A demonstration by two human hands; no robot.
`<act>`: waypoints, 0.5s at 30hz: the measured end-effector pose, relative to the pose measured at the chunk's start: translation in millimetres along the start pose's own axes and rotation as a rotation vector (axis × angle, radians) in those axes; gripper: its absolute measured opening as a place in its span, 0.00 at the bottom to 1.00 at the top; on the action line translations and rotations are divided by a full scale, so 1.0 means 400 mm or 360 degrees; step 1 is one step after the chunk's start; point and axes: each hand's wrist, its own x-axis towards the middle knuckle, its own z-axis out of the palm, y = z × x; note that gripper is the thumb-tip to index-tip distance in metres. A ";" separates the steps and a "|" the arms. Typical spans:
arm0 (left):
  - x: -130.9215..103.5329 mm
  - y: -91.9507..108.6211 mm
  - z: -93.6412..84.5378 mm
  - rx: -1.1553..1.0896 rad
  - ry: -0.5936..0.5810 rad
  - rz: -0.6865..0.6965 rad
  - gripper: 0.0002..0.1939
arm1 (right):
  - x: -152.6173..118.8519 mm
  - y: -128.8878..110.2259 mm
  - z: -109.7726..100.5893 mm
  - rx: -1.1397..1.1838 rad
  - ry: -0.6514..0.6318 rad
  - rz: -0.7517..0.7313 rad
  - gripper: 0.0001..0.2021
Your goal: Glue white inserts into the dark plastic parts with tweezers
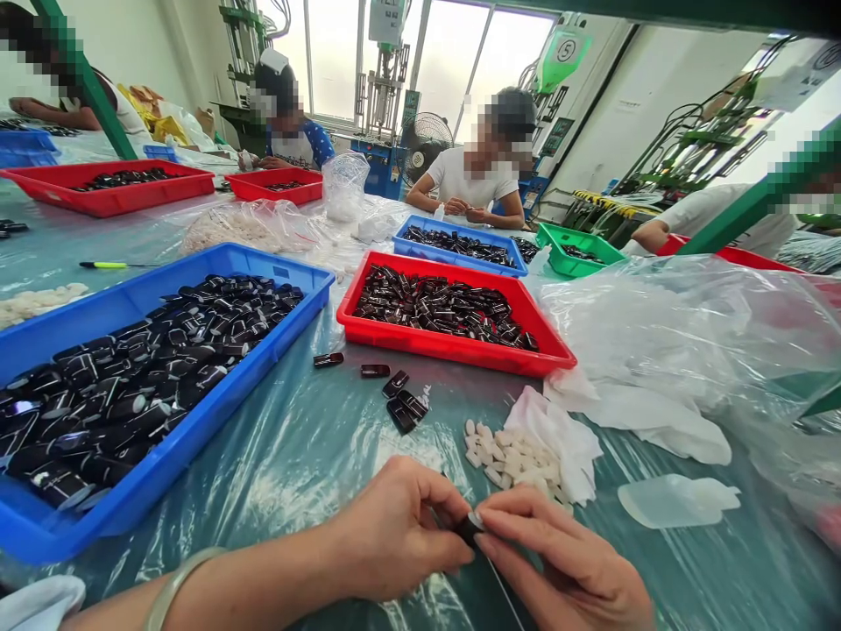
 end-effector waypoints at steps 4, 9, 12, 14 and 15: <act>-0.002 -0.001 0.005 -0.0035 0.0000 -0.0009 0.07 | -0.003 -0.009 -0.003 -0.0047 -0.0016 0.0065 0.15; -0.001 -0.004 0.006 -0.0037 0.0022 -0.0013 0.07 | -0.003 -0.012 0.004 -0.0053 0.0020 0.0079 0.15; -0.002 -0.007 0.006 -0.0038 0.0018 -0.0004 0.07 | -0.005 -0.011 0.017 -0.0047 0.0126 0.0098 0.13; -0.002 -0.008 0.006 -0.0035 0.0020 -0.0005 0.06 | -0.007 -0.011 0.023 -0.0046 0.0162 0.0103 0.13; -0.003 -0.009 0.006 -0.0032 0.0024 -0.0009 0.06 | -0.007 -0.011 0.024 -0.0050 0.0166 0.0104 0.12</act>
